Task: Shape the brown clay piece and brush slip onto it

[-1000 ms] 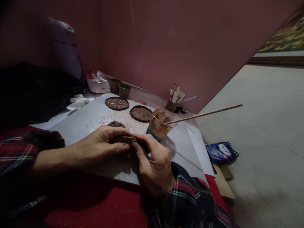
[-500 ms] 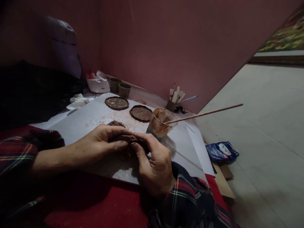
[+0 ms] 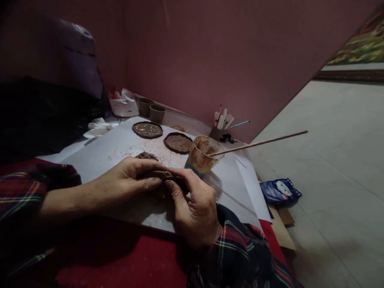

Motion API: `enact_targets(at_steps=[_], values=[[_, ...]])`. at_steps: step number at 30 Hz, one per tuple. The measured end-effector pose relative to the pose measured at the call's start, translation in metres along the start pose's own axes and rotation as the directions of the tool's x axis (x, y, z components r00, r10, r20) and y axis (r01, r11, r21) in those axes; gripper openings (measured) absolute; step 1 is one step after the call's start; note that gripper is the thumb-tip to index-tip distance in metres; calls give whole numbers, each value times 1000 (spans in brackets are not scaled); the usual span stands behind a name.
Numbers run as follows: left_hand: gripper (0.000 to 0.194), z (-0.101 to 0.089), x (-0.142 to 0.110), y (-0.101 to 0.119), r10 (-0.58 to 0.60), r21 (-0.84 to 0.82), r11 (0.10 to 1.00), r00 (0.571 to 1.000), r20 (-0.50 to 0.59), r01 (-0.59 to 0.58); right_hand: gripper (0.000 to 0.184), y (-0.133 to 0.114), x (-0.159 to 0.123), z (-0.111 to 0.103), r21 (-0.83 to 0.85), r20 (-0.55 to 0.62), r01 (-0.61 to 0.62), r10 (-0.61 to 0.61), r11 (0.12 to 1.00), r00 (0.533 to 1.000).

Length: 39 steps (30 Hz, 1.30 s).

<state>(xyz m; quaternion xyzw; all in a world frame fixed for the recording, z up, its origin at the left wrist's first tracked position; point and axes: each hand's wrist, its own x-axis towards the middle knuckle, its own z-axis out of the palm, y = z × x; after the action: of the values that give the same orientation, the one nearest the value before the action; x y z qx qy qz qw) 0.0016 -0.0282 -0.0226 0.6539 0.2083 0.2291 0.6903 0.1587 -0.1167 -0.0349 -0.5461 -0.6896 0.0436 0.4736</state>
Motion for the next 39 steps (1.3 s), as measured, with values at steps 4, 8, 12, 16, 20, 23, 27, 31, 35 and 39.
enact_targets(at_steps=[4,8,12,16,20,23,27,31,35,39], values=[[27,1,0,1,0,-7,1000,1000,9,0,17,0,1,0,-9,3,-11,11,1000,1000],[25,1,0,0,-13,-29,999,1000,13,14,18,1,1,0,-1,11,-11,11,1000,1000],[25,1,0,-1,-9,-10,1000,1000,13,9,17,1,1,1,5,10,-12,12,1000,1000],[25,1,0,0,-15,-7,1000,1000,6,15,17,0,1,0,3,10,-9,9,1000,1000],[26,1,0,0,-17,-2,1000,1000,14,17,18,0,-1,0,16,20,-15,14,1000,1000],[26,2,0,0,-8,17,1000,1000,9,8,18,1,-1,0,19,20,-22,21,1000,1000],[26,2,0,0,-13,25,1000,1000,-5,13,16,0,0,0,16,28,-27,27,999,999],[27,2,0,0,-1,33,999,1000,-8,1,16,0,0,0,14,24,-21,21,1000,999],[24,3,0,0,-3,50,999,1000,-8,4,16,0,0,0,19,25,-19,19,1000,1000],[26,3,0,0,-10,46,999,1000,-4,10,17,0,-1,-1,21,31,-18,17,1000,999]])
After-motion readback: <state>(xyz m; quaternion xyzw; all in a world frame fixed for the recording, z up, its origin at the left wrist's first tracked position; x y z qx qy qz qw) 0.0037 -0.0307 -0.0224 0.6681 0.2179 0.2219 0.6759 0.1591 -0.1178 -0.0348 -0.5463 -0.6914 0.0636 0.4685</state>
